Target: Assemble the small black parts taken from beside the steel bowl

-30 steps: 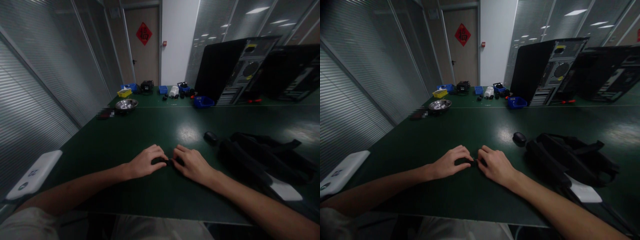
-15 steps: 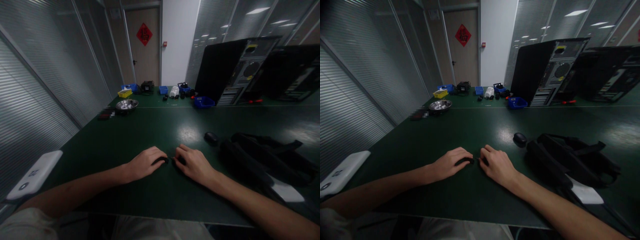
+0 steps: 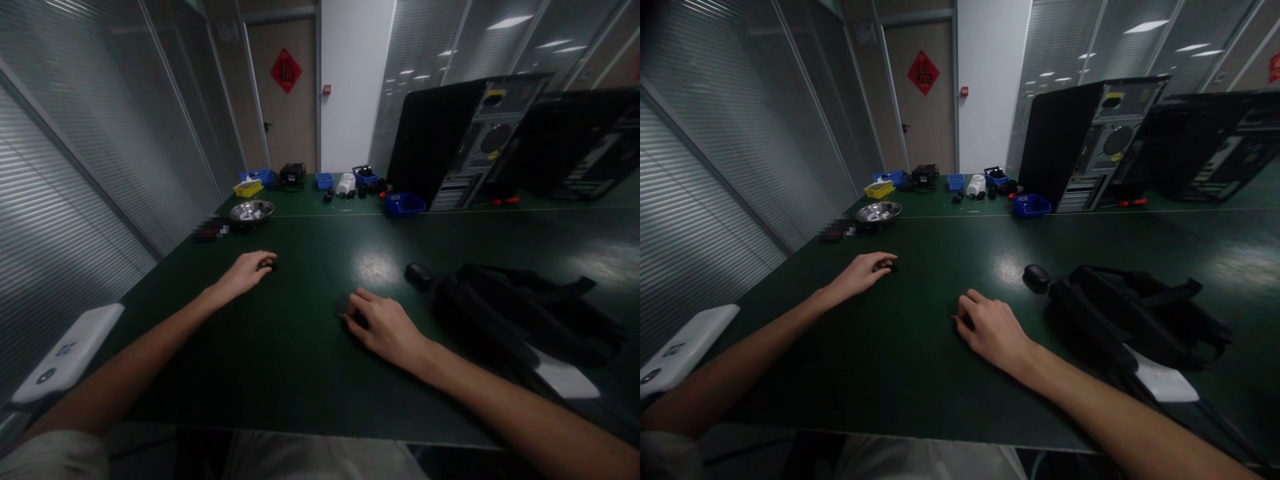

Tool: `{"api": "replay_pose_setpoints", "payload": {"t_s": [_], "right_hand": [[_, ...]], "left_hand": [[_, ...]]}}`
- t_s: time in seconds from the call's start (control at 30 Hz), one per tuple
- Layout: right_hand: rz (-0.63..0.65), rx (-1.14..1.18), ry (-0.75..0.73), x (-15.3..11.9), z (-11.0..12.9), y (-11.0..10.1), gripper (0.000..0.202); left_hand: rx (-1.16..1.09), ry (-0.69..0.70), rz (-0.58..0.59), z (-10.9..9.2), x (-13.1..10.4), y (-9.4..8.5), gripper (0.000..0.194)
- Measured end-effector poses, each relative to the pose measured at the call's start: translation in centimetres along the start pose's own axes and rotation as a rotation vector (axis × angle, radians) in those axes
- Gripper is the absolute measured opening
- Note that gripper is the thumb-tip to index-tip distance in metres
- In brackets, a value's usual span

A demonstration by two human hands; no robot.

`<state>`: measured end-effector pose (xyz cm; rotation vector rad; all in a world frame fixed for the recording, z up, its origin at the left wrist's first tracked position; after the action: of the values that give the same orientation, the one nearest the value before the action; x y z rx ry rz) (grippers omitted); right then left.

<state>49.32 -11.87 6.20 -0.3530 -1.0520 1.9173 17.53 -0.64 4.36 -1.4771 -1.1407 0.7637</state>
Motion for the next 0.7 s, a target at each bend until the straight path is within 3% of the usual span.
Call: {"api": "replay_pose_setpoints", "payload": {"t_s": [0.17,0.3,0.43,0.7], "right_hand": [[-0.013,-0.011,-0.009,0.0,-0.1,0.0,0.003],[0.002,0.002,0.007,0.0,0.0,0.0,0.003],[-0.002,0.0,0.016,0.1,0.1,-0.1,0.004],[0.003,0.023,0.006,0.1,-0.1,0.0,0.006]], "left_hand": [[0.191,-0.328,-0.152,11.9,0.3,-3.0,0.036],[0.25,-0.488,-0.247,18.4,-1.9,-5.3,0.029],[0.271,-0.555,-0.328,21.0,-3.6,-5.9,0.03],[0.313,-0.549,-0.404,21.0,-3.8,-5.3,0.032]]}}
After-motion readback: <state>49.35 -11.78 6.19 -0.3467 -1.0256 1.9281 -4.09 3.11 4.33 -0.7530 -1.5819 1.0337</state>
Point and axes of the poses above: each hand's wrist, its own x-axis towards the middle knuckle, its own y-axis out of the palm, z = x × y, the point moved 7 cm from there along x, towards the middle knuckle, and after that the axes turned 14 degrees about x, right-handed, at the moved point
